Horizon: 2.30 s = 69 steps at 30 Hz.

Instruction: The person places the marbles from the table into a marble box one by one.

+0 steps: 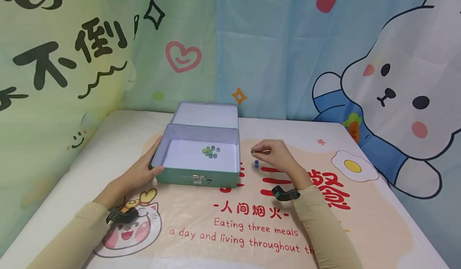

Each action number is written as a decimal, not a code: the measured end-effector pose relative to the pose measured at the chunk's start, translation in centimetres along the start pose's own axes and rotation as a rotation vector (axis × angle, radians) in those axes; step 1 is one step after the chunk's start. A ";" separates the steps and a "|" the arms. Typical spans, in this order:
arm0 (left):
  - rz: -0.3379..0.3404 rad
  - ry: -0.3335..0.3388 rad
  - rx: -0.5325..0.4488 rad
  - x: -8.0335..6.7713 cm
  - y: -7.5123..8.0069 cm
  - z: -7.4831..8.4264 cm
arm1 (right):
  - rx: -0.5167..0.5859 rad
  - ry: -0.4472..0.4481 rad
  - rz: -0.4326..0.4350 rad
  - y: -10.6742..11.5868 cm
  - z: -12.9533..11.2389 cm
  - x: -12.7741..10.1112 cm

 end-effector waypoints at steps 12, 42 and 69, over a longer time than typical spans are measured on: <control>0.006 0.003 0.022 0.0 -0.1 -0.1 | 0.023 0.045 -0.020 0.2 -2.3 1.7; 0.008 0.008 0.004 -0.1 -0.2 -0.3 | -0.096 0.100 -0.167 -3.0 -5.9 8.8; 0.016 -0.026 -0.034 0.1 -0.1 -0.3 | -0.037 0.043 -0.264 -6.5 -5.8 13.0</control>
Point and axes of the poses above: each hand's wrist, its own x-axis towards the middle knuckle, its own y-axis out of the back of the hand, z = x × y, the point moved 1 cm from there along x, towards the middle knuckle, and after that the axes turned 9 degrees about x, right-handed, at the moved point
